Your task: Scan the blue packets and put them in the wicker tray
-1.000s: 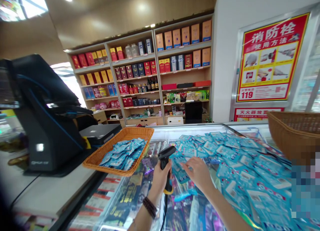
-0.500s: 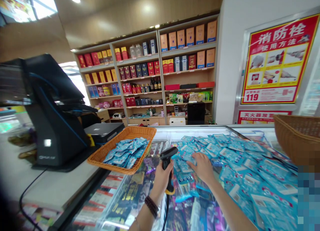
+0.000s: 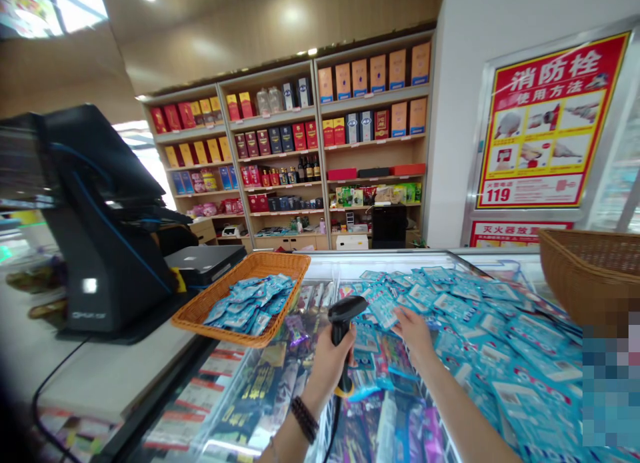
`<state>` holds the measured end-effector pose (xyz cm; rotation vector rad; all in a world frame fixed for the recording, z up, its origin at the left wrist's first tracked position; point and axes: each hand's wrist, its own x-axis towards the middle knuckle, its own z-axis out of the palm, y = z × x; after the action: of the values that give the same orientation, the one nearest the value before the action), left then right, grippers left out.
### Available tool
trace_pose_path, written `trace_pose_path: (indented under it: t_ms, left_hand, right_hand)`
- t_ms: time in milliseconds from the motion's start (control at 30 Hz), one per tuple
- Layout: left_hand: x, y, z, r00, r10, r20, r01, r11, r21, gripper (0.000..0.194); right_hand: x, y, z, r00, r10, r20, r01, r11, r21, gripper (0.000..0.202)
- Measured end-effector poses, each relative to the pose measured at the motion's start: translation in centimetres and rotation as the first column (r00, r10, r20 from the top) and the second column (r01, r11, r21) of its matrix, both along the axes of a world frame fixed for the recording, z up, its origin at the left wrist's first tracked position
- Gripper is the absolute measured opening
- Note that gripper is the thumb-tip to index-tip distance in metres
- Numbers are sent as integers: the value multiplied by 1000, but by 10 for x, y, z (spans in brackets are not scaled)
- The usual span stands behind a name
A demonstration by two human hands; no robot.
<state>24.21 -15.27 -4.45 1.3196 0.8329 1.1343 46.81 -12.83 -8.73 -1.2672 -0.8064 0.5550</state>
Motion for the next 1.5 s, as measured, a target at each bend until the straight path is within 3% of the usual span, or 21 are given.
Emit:
trace_pose_path:
  t_ms: [67, 167, 300, 400, 500, 667, 1133, 1367, 1500]
  left_hand:
    - [1, -3, 2, 1000, -17, -6, 17, 1000, 16, 44]
    - [1, -8, 7, 999, -31, -10, 31, 999, 25, 43]
    - [2, -12, 11, 999, -43, -30, 43, 999, 13, 42]
    - [2, -14, 11, 998, -58, -28, 59, 998, 5, 38]
    - [3, -14, 10, 995, -96, -6, 96, 995, 2, 36]
    - [4, -15, 9, 992, -130, 5, 130, 991, -22, 40]
    - [3, -17, 11, 992, -122, -7, 122, 992, -39, 41]
    - [-6, -4, 17, 991, -66, 114, 72, 996, -52, 49]
    - [-39, 21, 31, 974, 77, 211, -68, 996, -51, 56]
  right_hand:
    - [-7, -2, 1, 968, 72, -239, -59, 996, 62, 19]
    - [-15, -5, 3, 890, 170, -424, -111, 981, 160, 21]
    - [-26, -9, 7, 775, 261, -575, -144, 960, 241, 23]
    - [-32, -9, 7, 730, 253, -635, -121, 962, 243, 18]
    - [-33, -7, 4, 722, 244, -648, -103, 963, 248, 17]
    - [-30, -5, -2, 785, 239, -572, -117, 963, 242, 21]
    - [-27, -6, -1, 836, 255, -487, -152, 959, 240, 18]
    - [-34, 8, 7, 762, 227, -606, -137, 972, 191, 20]
    - [-54, 39, 15, 714, 265, -648, -198, 964, 175, 19]
